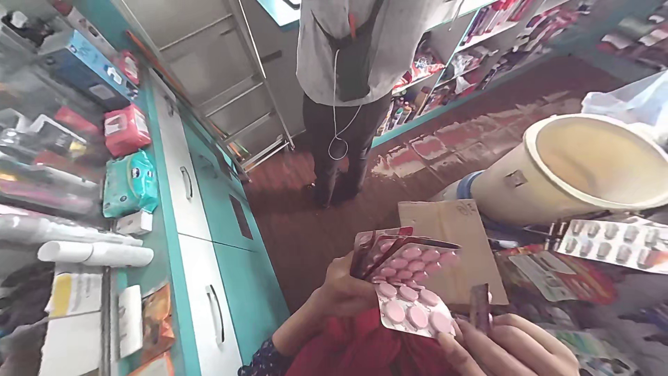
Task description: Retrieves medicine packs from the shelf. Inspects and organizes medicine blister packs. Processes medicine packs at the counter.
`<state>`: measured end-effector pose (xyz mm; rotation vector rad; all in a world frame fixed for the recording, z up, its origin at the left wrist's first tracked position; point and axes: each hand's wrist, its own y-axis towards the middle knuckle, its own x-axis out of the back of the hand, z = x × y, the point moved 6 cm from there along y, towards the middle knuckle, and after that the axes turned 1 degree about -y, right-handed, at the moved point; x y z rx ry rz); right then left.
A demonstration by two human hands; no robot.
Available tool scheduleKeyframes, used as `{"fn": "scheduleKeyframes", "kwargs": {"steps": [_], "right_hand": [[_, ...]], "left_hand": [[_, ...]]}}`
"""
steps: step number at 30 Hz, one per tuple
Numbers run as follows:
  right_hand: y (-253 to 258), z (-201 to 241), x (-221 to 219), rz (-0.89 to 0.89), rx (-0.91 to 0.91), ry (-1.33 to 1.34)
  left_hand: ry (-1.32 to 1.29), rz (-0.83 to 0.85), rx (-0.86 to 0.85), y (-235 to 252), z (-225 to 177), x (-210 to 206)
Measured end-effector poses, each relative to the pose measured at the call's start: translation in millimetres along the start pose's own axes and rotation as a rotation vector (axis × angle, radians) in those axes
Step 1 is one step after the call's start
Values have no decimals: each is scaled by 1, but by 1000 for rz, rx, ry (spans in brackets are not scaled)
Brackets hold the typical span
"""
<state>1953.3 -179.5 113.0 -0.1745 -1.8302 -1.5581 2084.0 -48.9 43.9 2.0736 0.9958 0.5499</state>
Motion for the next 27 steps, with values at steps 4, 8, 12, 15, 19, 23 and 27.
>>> {"fn": "scheduleKeyframes", "kwargs": {"steps": [4,8,12,15,19,23,27], "right_hand": [[-9,-36,-4,-48,-281,16],[-52,-82,-9,39,-765,204],[-106,-97,-52,348,-981,379],[-131,-108,-99,422,-1148,748],[-137,-147,-142,392,-1422,1187],[-138,-212,-150,337,-1448,1229],[-153,-262,-160,215,-1454,1366]], "left_hand": [[-202,40,166,-10,22,-6],[-554,-69,586,-49,58,-15],[-632,-260,989,-82,93,-23],[-559,-215,1115,-72,117,-34],[-420,-89,1257,-26,154,-67],[-390,84,1206,23,190,-109],[-78,345,1153,53,224,-130]]}}
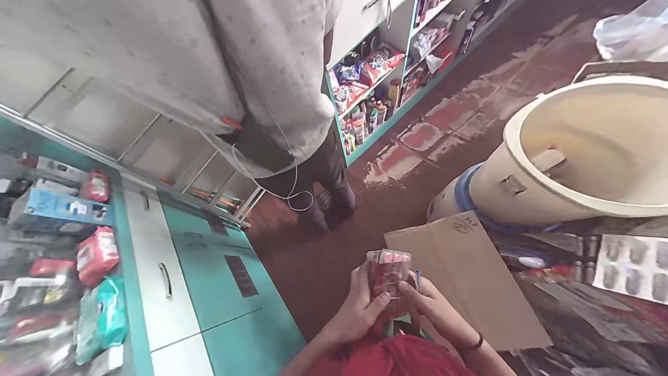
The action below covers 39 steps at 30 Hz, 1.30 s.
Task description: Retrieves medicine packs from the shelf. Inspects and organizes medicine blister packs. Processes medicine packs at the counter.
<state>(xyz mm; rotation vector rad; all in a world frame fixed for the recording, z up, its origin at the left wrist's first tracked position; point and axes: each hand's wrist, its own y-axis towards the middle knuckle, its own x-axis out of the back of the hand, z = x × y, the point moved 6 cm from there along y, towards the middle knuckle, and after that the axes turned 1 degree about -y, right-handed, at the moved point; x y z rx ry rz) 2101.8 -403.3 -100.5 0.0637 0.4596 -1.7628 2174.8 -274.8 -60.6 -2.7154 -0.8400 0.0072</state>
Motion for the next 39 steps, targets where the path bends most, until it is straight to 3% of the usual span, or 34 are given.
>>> {"fn": "scheduleKeyframes", "kwargs": {"steps": [2,7,11,14,18,24,28,34,39], "right_hand": [[9,-5,14,17,-45,170],[30,-27,38,25,-142,373],[58,-24,66,-161,-120,557],[102,9,83,-74,100,621],[146,36,86,-7,189,507],[191,60,77,-127,36,352],[211,76,84,8,-14,173],[266,106,98,147,-100,-511],[325,142,132,130,-50,-634]], "left_hand": [[100,54,26,18,-7,-2],[2,371,-29,53,-18,-1],[40,280,-180,86,-23,38],[13,297,-252,121,-33,68],[-72,348,-196,161,-46,91],[-73,395,-156,203,-70,106],[4,409,-33,224,-57,112],[81,273,-39,264,-45,116],[-37,142,-133,326,-74,125]]}}
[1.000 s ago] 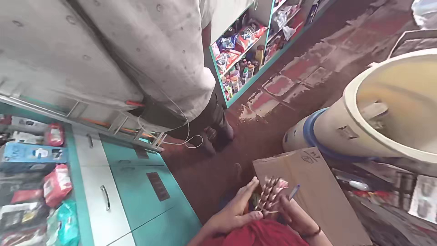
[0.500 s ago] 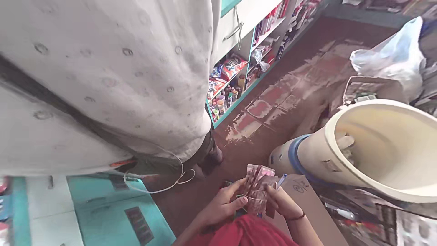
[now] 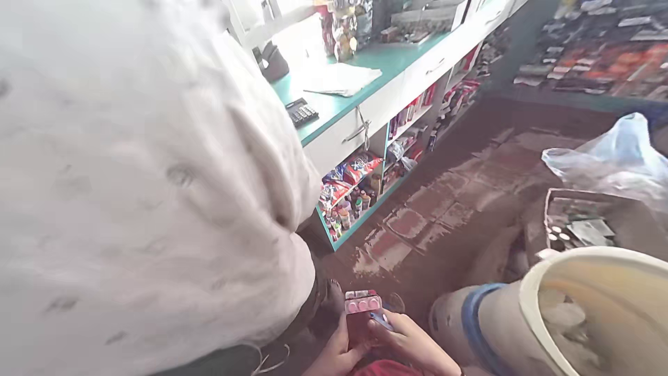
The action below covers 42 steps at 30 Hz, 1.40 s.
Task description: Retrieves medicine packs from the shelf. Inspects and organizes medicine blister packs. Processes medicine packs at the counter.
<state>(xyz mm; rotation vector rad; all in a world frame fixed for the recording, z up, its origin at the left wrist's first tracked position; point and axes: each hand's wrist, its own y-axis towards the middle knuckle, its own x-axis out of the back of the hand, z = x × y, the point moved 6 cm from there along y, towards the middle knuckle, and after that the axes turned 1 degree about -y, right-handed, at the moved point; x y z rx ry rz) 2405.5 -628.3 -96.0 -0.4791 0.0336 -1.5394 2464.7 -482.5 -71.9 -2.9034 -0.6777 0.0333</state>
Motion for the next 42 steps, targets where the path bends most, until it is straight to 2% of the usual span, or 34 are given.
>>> {"fn": "scheduleKeyframes", "kwargs": {"steps": [3,8,12,14,16,18,20,22,26,29,31,33,35,38,42], "right_hand": [[39,4,53,81,41,6],[93,7,176,77,22,-105],[117,8,254,33,-13,-123],[129,3,287,-54,-28,-38],[143,0,316,-110,-10,172],[153,3,341,-123,30,405],[168,15,371,-131,81,490],[186,33,403,-143,162,438],[236,75,477,-169,308,198],[286,120,528,-223,374,81],[329,152,556,-270,370,46],[380,182,578,-263,364,1],[435,208,590,-194,362,-90],[512,239,600,-64,313,-257],[580,250,601,132,236,-475]], "left_hand": [[-39,-67,-66,50,-6,11],[-319,-229,100,161,-30,5],[-260,-202,54,260,-58,1],[-251,-182,41,304,-62,-3],[-227,-147,0,340,-70,-1],[-134,-97,-83,366,-80,6],[23,-100,-186,389,-101,23],[192,-243,-323,404,-126,53],[625,-763,-503,412,-182,152],[785,-1183,-461,407,-207,233],[812,-1392,-310,410,-213,278],[758,-1455,-74,417,-215,314],[674,-1431,101,426,-211,333],[697,-1490,111,442,-213,341],[768,-1562,159,459,-210,328]]}}
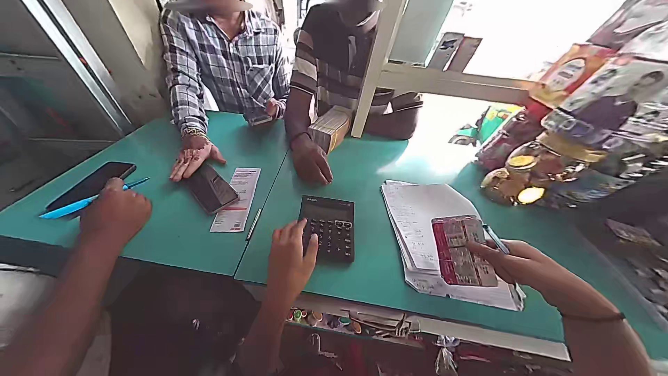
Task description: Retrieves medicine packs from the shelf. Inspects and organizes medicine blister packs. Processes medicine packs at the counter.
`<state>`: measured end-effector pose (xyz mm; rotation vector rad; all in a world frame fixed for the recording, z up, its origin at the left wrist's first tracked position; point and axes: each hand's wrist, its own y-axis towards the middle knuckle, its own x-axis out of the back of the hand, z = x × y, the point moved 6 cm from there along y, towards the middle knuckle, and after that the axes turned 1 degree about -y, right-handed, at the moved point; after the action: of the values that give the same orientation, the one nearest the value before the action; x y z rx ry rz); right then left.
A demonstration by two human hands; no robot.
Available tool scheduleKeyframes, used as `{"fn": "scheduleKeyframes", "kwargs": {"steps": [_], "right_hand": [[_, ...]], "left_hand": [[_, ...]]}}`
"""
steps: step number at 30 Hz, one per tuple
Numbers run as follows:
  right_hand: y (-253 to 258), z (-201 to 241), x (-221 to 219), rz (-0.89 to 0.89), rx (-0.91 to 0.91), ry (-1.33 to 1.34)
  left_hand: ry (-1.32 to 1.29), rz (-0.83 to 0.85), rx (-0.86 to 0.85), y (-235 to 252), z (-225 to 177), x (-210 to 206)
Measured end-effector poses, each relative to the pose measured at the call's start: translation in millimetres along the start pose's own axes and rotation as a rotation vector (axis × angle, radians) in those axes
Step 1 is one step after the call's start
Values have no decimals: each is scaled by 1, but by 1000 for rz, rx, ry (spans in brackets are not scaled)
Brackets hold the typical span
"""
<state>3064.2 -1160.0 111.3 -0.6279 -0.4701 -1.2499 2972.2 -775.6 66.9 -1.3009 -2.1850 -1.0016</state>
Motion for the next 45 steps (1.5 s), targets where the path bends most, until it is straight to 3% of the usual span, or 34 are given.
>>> {"fn": "scheduleKeyframes", "kwargs": {"steps": [3,6,10,12,16,19,22,24,27,29,32,37,45], "right_hand": [[39,-4,14,77,19,-250],[45,8,33,-41,96,-474],[3,61,23,-194,612,-527],[-30,86,-13,-103,828,-470],[-72,98,-103,96,1043,-307],[-78,99,-128,74,1077,-245],[-66,104,-108,40,946,-73],[-56,108,-101,-45,951,-52],[-45,100,-130,26,1002,16],[-41,89,-137,37,979,49],[-42,75,-130,73,932,51],[-47,68,-142,170,987,9],[-76,38,-158,496,1187,77]], "left_hand": [[22,-40,13,-15,-18,-11],[15,-55,21,-38,-38,-17],[-28,-238,-28,-55,-58,-10],[-245,-226,-187,-63,-71,-12],[-903,182,-446,-74,-104,-39],[-1272,224,-414,-79,-104,-44],[-1441,177,-273,-78,-87,-34],[-1415,77,-166,-73,-75,-28],[-1411,-50,-77,-72,-59,-42],[-1452,-82,-120,-77,-52,-42],[-1487,-197,-137,-90,-32,-10],[-1305,-402,-99,-106,14,17],[-992,-731,71,-195,21,1]]}}
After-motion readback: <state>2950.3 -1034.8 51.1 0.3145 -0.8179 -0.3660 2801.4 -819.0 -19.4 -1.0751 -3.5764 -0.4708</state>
